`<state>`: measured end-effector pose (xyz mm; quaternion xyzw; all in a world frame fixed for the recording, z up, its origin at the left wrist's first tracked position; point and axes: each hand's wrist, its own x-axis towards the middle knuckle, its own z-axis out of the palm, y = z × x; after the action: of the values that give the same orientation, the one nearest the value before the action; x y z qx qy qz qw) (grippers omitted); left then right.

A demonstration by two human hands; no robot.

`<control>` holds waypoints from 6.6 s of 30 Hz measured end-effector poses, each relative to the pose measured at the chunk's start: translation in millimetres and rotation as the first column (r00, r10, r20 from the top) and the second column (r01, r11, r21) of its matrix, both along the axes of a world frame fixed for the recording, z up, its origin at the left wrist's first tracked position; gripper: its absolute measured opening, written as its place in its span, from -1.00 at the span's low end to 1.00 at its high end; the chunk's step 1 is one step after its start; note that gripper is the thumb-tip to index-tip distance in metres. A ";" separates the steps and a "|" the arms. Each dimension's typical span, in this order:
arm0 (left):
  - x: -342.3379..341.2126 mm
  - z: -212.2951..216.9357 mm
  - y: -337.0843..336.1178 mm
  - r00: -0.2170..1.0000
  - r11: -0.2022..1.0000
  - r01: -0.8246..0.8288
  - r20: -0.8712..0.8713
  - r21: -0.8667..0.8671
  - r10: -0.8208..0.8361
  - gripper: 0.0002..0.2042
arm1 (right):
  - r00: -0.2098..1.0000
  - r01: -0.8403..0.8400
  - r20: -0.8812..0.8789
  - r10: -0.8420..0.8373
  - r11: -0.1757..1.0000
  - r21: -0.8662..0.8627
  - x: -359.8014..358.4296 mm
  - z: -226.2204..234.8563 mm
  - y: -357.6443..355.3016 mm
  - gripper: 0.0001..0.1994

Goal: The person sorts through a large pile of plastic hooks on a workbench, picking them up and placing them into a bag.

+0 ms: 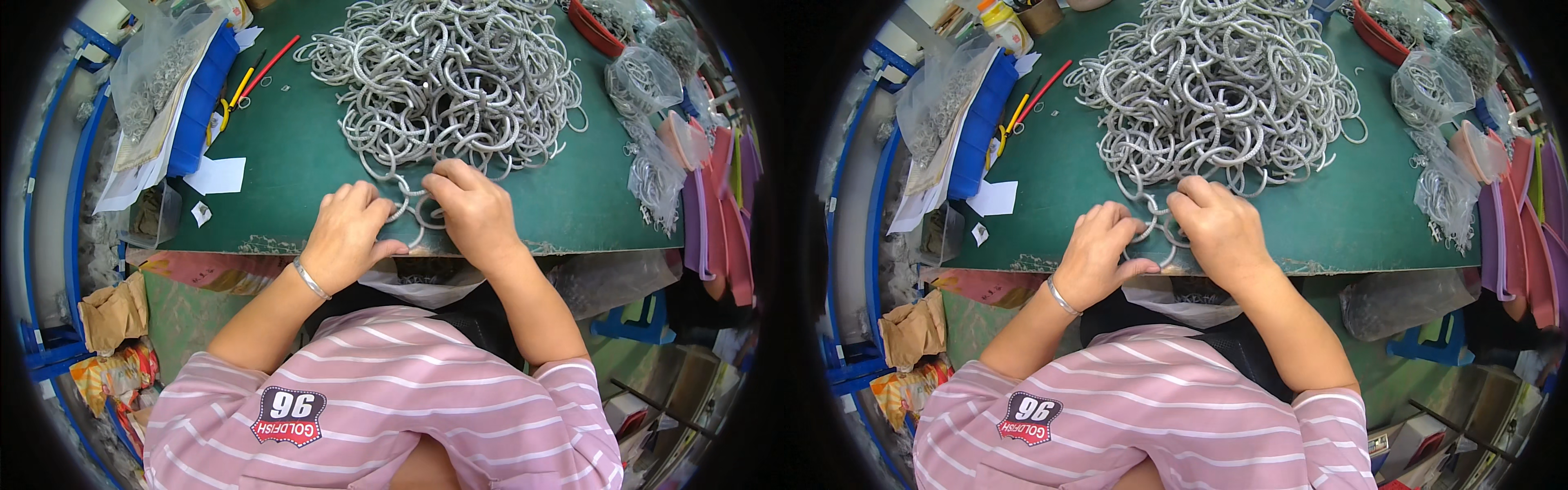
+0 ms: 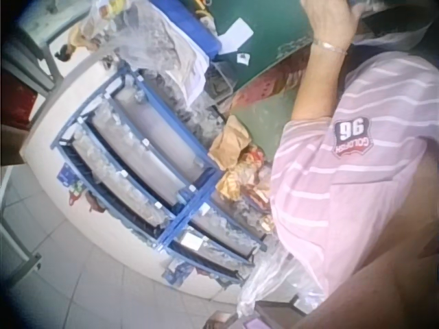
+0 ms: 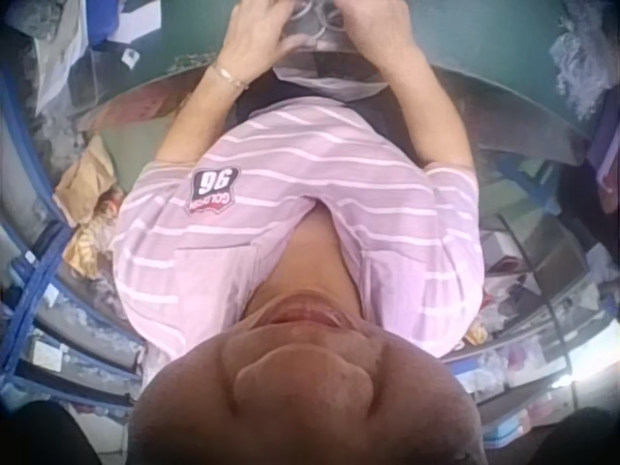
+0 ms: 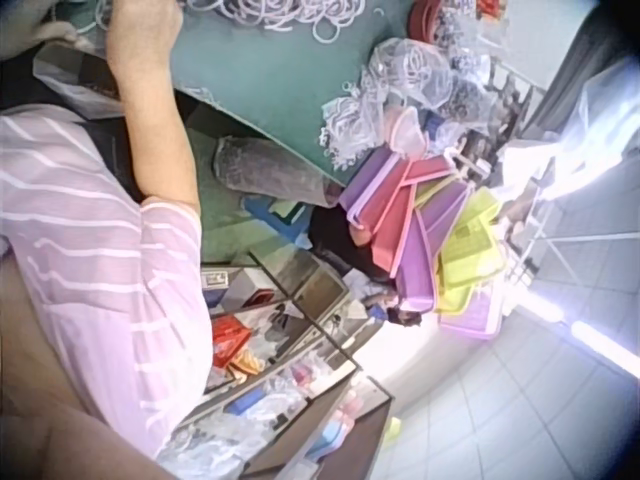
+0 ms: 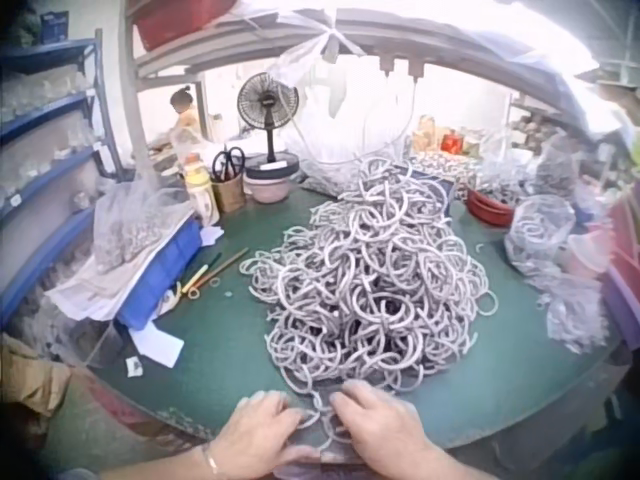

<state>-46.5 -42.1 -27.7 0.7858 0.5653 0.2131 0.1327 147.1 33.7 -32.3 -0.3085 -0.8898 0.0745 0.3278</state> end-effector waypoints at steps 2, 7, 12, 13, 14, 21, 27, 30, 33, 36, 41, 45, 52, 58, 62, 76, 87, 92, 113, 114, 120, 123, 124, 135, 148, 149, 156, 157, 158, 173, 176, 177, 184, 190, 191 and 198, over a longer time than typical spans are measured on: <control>-2.4 -0.8 0.7 0.995 0.997 0.049 0.089 0.054 -0.054 -0.58 | 0.995 -0.029 -0.097 0.034 0.999 0.045 5.9 8.0 2.5 -0.74; 14.9 -0.9 5.5 0.949 0.949 -0.039 0.308 0.314 -0.062 -0.51 | 0.916 0.098 -0.393 -0.088 0.995 0.006 17.0 25.7 -4.1 -0.71; 24.3 -22.9 15.8 0.978 0.962 -0.122 0.195 0.244 0.075 -0.57 | 0.916 0.200 -0.306 -0.260 0.956 -0.214 20.3 -2.7 -2.9 -0.86; 21.6 -24.6 16.6 0.980 0.965 -0.101 0.193 0.242 0.054 -0.61 | 0.814 0.137 -0.486 -0.318 0.918 -0.371 22.0 -4.3 -3.2 -0.88; 18.6 -25.3 17.0 0.981 0.967 -0.081 0.192 0.241 0.034 -0.65 | 0.672 0.037 -0.628 -0.393 0.865 -0.501 23.4 -5.0 -3.5 -0.90; 11.3 -25.7 12.1 0.978 0.969 -0.076 0.205 0.236 0.027 -0.76 | 0.501 -0.273 -0.729 -0.466 0.714 -0.645 45.3 -14.8 -5.0 -0.91; 13.4 -10.4 1.7 0.911 0.944 -0.018 0.394 0.329 -0.120 -0.80 | 0.366 -0.011 -0.760 -0.537 0.814 -0.581 42.7 -12.8 -16.7 -0.86; 22.6 -9.0 -9.7 0.878 0.939 0.155 0.393 0.305 -0.273 -0.80 | 0.548 -0.317 -0.658 -0.516 0.601 -0.734 71.3 1.0 -20.6 -0.85; 26.0 -13.9 -26.7 0.885 0.912 0.370 0.232 0.178 -0.404 -0.83 | 0.956 -0.167 -0.198 -0.215 0.156 -0.974 79.9 26.1 -39.3 -0.91; 29.6 -33.0 -35.0 0.904 0.930 0.362 0.220 0.059 -0.366 -0.82 | 0.994 0.105 0.092 -0.051 0.545 -0.832 66.6 11.1 -60.4 -0.83; 31.3 -22.3 -25.9 0.903 0.959 0.235 0.331 0.155 -0.275 -0.78 | 0.985 0.171 0.155 -0.078 0.583 -0.794 59.6 -7.8 -71.3 -0.70; 16.0 -4.9 10.9 0.989 0.953 -0.126 0.113 0.274 0.098 -0.58 | 0.985 0.148 0.163 -0.049 0.719 -0.679 62.2 -4.8 -76.0 -0.74; 14.9 -21.6 32.8 0.968 0.910 -0.229 -0.021 0.346 0.251 -0.48 | 0.967 0.242 -0.074 -0.243 0.970 -0.030 39.4 -5.0 -11.4 -0.72; -13.6 -7.6 41.0 0.975 0.870 -0.174 -0.041 0.461 0.217 -0.79 | 0.969 0.214 0.140 -0.203 0.974 -0.070 39.2 2.1 -9.9 -0.75; -37.7 25.9 36.1 0.889 0.936 -0.316 0.393 0.153 0.236 -0.87 | 0.973 -0.133 -0.229 0.032 0.888 -0.439 59.1 25.3 -15.6 -0.92; -15.1 -8.7 44.8 0.988 0.945 -0.156 0.040 0.288 0.151 -0.70 | 0.814 0.268 -0.182 -0.552 0.635 -0.724 23.3 -22.7 17.9 -0.72; -32.2 -3.1 65.3 0.983 0.870 -0.136 0.173 0.474 0.059 -0.84 | 0.695 -0.213 -0.421 -0.583 0.393 -0.895 36.3 -2.9 8.3 -0.83; -26.4 -19.0 68.4 0.630 0.897 -0.443 0.712 0.002 0.309 -0.86 | 0.331 -0.472 -0.847 -0.416 0.704 -0.530 60.4 -4.6 -12.2 -0.76; -85.1 -13.3 76.7 0.801 0.894 -0.438 0.494 0.098 0.338 -0.91 | 0.701 0.043 -0.436 -0.564 0.644 -0.763 68.3 -5.6 13.9 -0.84; -82.6 -8.2 72.2 0.768 0.862 -0.427 0.613 0.274 0.185 -0.94 | 0.523 -0.070 -0.673 -0.523 0.760 -0.646 66.0 -5.0 13.5 -0.88; -58.4 32.3 73.5 0.967 0.852 0.017 0.206 0.523 -0.146 -0.76 | 0.570 0.022 -0.628 -0.529 0.775 -0.632 58.1 5.9 26.9 -0.95; -40.5 7.0 84.9 0.978 0.957 0.049 0.179 0.287 -0.104 -0.70 | 0.852 0.223 -0.430 -0.299 0.950 -0.219 48.2 10.9 16.8 -0.78; -37.6 3.3 87.8 0.985 0.935 0.014 0.155 0.355 -0.074 -0.76 | 0.728 0.104 -0.655 -0.203 0.977 -0.186 46.1 6.8 16.2 -0.84; -40.1 15.9 104.5 0.948 0.868 -0.205 0.313 0.452 0.061 -0.91 | 0.641 0.141 -0.457 -0.617 0.679 -0.720 71.6 24.4 -8.2 -0.91; -29.2 10.7 79.3 0.964 0.998 -0.060 0.260 0.027 0.051 -0.80 | 0.883 0.311 -0.183 -0.432 0.830 -0.463 21.0 -10.9 16.1 -0.86; -34.3 1.1 78.7 0.987 0.984 -0.009 0.159 0.179 -0.020 -0.77 | 0.865 0.237 -0.303 -0.401 0.857 -0.457 22.9 -10.2 15.8 -0.87; -19.3 12.2 73.0 0.992 0.978 0.006 0.123 0.207 -0.032 -0.75 | 0.582 -0.122 -0.581 -0.569 0.646 -0.754 33.8 33.9 5.3 -0.83; -18.9 14.9 73.0 0.988 0.987 0.020 0.146 0.162 -0.044 -0.74 | 0.554 -0.115 -0.637 -0.537 0.708 -0.697 33.3 35.7 2.3 -0.84; -17.9 18.4 73.8 0.980 0.976 0.031 0.184 0.215 -0.072 -0.80 | 0.504 -0.105 -0.729 -0.463 0.805 -0.584 32.4 32.2 2.1 -0.83; -14.0 7.2 74.0 0.976 0.929 -0.049 0.215 0.366 -0.033 -0.80 | 0.896 0.188 -0.114 -0.430 0.598 -0.779 41.8 -1.1 19.8 -0.69; -9.8 13.8 82.2 0.973 0.976 -0.007 0.225 0.219 -0.044 -0.77 | 0.907 0.233 -0.090 -0.410 0.670 -0.705 30.5 -8.8 23.9 -0.62; -10.0 17.1 83.8 0.976 0.987 -0.002 0.213 0.162 -0.034 -0.78 | 0.902 0.252 -0.074 -0.426 0.655 -0.712 25.3 -7.1 24.2 -0.63; -32.8 32.0 91.7 0.603 0.809 0.207 0.723 -0.550 0.338 -0.80 | 0.888 0.363 0.106 -0.447 0.541 -0.759 12.2 -3.7 32.6 -0.64; -39.8 1.8 80.3 0.236 0.896 0.288 0.932 -0.338 0.275 -0.78 | 0.847 0.209 -0.072 -0.526 0.455 -0.866 13.7 -5.4 20.3 -0.79; -36.8 0.2 78.8 0.248 0.912 0.255 0.933 -0.322 0.260 -0.78 | 0.829 0.118 -0.147 -0.539 0.425 -0.897 20.1 -3.6 17.1 -0.79; -33.2 14.0 75.9 0.927 0.988 -0.069 0.374 0.137 0.013 -0.78 | 0.935 -0.054 -0.285 -0.212 0.709 -0.703 63.7 23.3 5.7 -0.90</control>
<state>-79.8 33.8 -13.8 0.7269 0.5289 0.4021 0.1741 210.8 39.4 -9.0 -0.4298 -0.7085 0.4448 0.3399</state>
